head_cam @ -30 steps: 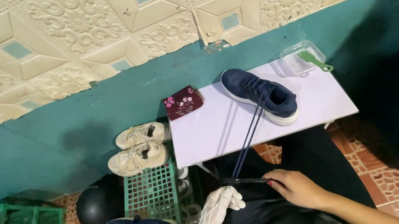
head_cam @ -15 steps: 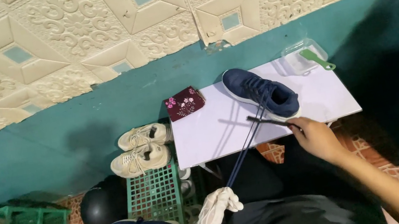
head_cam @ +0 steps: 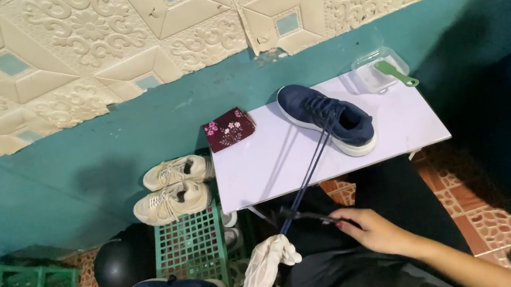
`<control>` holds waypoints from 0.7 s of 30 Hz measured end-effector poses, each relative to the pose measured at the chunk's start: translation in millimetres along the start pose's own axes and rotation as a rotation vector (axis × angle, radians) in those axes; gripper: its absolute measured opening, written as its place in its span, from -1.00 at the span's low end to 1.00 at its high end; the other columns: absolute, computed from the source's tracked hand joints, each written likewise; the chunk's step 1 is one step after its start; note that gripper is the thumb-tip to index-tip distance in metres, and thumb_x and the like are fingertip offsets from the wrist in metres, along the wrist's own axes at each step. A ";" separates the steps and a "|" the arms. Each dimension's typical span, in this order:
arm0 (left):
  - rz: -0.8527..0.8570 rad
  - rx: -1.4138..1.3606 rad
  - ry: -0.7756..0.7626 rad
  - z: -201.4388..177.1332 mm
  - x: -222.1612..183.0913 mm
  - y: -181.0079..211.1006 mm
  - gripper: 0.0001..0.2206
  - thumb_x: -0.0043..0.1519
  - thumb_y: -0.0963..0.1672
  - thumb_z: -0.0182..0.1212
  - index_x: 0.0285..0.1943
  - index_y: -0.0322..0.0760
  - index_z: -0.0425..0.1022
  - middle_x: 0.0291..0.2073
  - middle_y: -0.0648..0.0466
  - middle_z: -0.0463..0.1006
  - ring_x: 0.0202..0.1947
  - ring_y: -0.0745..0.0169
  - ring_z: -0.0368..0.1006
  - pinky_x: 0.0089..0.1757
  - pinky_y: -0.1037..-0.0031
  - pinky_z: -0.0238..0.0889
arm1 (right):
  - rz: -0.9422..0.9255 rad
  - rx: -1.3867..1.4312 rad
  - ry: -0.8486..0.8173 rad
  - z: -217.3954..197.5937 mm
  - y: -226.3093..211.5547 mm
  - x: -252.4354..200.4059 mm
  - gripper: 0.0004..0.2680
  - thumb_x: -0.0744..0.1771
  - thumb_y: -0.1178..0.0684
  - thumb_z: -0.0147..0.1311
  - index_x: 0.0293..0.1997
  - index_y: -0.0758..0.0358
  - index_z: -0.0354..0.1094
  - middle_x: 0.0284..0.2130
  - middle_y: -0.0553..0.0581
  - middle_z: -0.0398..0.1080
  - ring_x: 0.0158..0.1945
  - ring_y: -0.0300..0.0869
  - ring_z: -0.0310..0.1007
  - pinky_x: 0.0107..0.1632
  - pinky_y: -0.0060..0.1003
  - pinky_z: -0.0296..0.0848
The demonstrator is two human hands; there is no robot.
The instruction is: Restoring and cleaning the soles of sneakers using a brush and a small applicator tool.
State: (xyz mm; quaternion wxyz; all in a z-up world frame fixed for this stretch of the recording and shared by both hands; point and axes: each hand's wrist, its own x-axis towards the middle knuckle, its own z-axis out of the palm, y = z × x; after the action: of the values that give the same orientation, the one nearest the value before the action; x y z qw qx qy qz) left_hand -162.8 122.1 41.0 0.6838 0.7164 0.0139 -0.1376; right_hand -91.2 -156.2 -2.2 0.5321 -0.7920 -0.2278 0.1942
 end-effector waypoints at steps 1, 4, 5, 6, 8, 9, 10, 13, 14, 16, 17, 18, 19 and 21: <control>-0.003 -0.001 -0.002 0.6 0.1 3.3 -0.59 0.39 -0.01 -0.15 -0.34 -0.31 0.54 -0.44 0.01 0.66 -0.39 0.35 0.53 -0.24 0.53 0.44 | 0.003 0.001 0.000 -0.1 0.7 1.0 -0.83 0.39 0.04 -0.01 0.04 0.07 0.49 -0.13 -0.05 0.59 -0.05 -0.31 0.55 0.06 -0.42 0.38; 0.034 0.039 0.003 3.0 -3.1 8.0 -0.59 0.39 -0.01 -0.14 -0.37 -0.28 0.53 -0.44 0.03 0.63 -0.39 0.37 0.49 -0.25 0.54 0.43 | -0.027 0.190 -0.119 4.2 6.5 1.8 -0.85 0.42 0.05 -0.04 0.00 0.09 0.47 -0.21 -0.05 0.41 -0.15 -0.32 0.34 -0.01 -0.44 0.26; 0.029 0.051 0.001 3.1 -3.3 9.4 -0.59 0.39 -0.01 -0.15 -0.37 -0.27 0.52 -0.44 0.04 0.63 -0.39 0.36 0.49 -0.23 0.53 0.43 | 0.049 0.330 -0.174 5.7 9.0 3.8 -0.82 0.43 -0.03 -0.10 -0.01 0.11 0.44 -0.38 -0.08 0.20 -0.36 -0.34 0.13 -0.26 -0.45 0.12; 0.024 0.062 -0.001 3.3 -3.4 11.2 -0.59 0.39 -0.01 -0.17 -0.37 -0.27 0.51 -0.44 0.05 0.62 -0.38 0.36 0.49 -0.22 0.51 0.43 | 0.125 0.471 -0.229 7.0 11.2 5.8 -0.77 0.45 -0.11 -0.15 -0.01 0.14 0.42 -0.55 -0.11 -0.01 -0.57 -0.37 -0.08 -0.51 -0.46 -0.02; 0.026 0.053 0.006 4.3 -5.3 13.6 -0.59 0.39 -0.01 -0.16 -0.37 -0.26 0.51 -0.44 0.05 0.62 -0.39 0.37 0.48 -0.23 0.52 0.43 | 0.116 0.437 -0.242 7.1 14.4 8.1 -0.74 0.44 -0.13 -0.19 -0.04 0.16 0.44 -0.56 -0.08 0.03 -0.56 -0.35 -0.03 -0.46 -0.46 0.04; 0.028 0.047 0.009 3.7 -5.5 15.0 -0.60 0.39 0.00 -0.15 -0.38 -0.26 0.51 -0.44 0.05 0.62 -0.39 0.38 0.48 -0.23 0.52 0.42 | 0.106 0.406 -0.250 7.9 16.1 9.9 -0.70 0.44 -0.15 -0.23 -0.07 0.17 0.47 -0.57 -0.06 0.07 -0.54 -0.33 0.02 -0.42 -0.47 0.09; 0.030 0.049 0.008 3.9 -5.9 15.3 -0.60 0.39 0.00 -0.15 -0.38 -0.26 0.51 -0.44 0.05 0.62 -0.39 0.38 0.48 -0.23 0.52 0.42 | 0.104 0.406 -0.249 8.3 25.5 12.4 -0.70 0.44 -0.15 -0.23 -0.07 0.17 0.47 -0.57 -0.06 0.07 -0.54 -0.33 0.02 -0.42 -0.47 0.09; -0.005 0.016 0.029 3.7 -8.2 20.0 -0.59 0.38 0.00 -0.12 -0.38 -0.28 0.52 -0.45 0.00 0.66 -0.39 0.33 0.52 -0.22 0.49 0.45 | 0.191 0.466 -0.216 4.7 52.1 19.6 -0.75 0.45 -0.06 -0.18 -0.10 0.20 0.48 -0.56 -0.06 0.05 -0.55 -0.35 -0.03 -0.49 -0.47 -0.02; 0.041 0.033 0.000 3.1 -9.5 23.2 -0.59 0.39 0.01 -0.15 -0.38 -0.26 0.51 -0.44 0.03 0.65 -0.38 0.34 0.51 -0.21 0.49 0.44 | 0.238 0.503 -0.171 -0.3 60.2 23.1 -0.75 0.45 -0.05 -0.18 -0.09 0.20 0.48 -0.56 -0.07 0.05 -0.56 -0.34 -0.03 -0.51 -0.47 -0.05; 0.085 0.048 -0.031 2.4 -10.2 25.9 -0.59 0.39 0.01 -0.17 -0.39 -0.25 0.49 -0.43 0.05 0.63 -0.37 0.34 0.50 -0.21 0.49 0.43 | 0.288 0.538 -0.124 -9.5 86.1 33.4 -0.75 0.46 -0.04 -0.17 -0.09 0.21 0.48 -0.56 -0.08 0.06 -0.56 -0.34 -0.03 -0.52 -0.46 -0.08; 0.043 0.027 -0.004 2.6 -9.8 24.8 -0.59 0.39 0.00 -0.15 -0.39 -0.26 0.50 -0.43 0.03 0.63 -0.37 0.34 0.50 -0.20 0.48 0.44 | 0.204 0.442 0.041 -14.0 104.3 40.5 -0.79 0.41 0.04 -0.15 -0.06 0.19 0.50 -0.44 -0.04 0.29 -0.45 -0.33 0.17 -0.40 -0.45 0.09; 0.001 0.007 0.022 2.8 -9.6 23.7 -0.60 0.39 -0.01 -0.12 -0.40 -0.28 0.50 -0.44 0.02 0.64 -0.38 0.33 0.50 -0.19 0.48 0.44 | 0.119 0.343 0.205 -18.4 122.3 47.4 -0.79 0.37 0.13 -0.13 -0.03 0.18 0.51 -0.33 0.00 0.52 -0.34 -0.33 0.38 -0.27 -0.44 0.25; 0.005 0.006 0.022 2.7 -9.3 22.1 -0.60 0.39 -0.01 -0.12 -0.40 -0.28 0.50 -0.44 0.02 0.64 -0.38 0.33 0.50 -0.19 0.48 0.44 | 0.117 0.340 0.207 -25.7 94.6 40.7 -0.79 0.37 0.13 -0.13 -0.03 0.18 0.51 -0.33 0.00 0.52 -0.34 -0.33 0.38 -0.27 -0.44 0.25; 0.014 0.007 0.023 2.6 -9.5 19.6 -0.57 0.39 0.01 -0.13 -0.38 -0.30 0.53 -0.44 0.01 0.66 -0.39 0.32 0.51 -0.22 0.49 0.44 | 0.111 -0.039 0.404 -39.7 38.3 26.7 -0.71 0.42 -0.04 -0.18 0.21 0.13 0.42 0.14 0.02 0.53 0.24 -0.20 0.47 0.27 -0.35 0.28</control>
State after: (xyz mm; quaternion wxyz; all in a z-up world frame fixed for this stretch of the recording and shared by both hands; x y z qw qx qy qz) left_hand -168.3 119.9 62.1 0.6821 0.7203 0.0163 -0.1247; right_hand -41.5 -183.6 -25.4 0.5398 -0.8365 -0.0761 0.0560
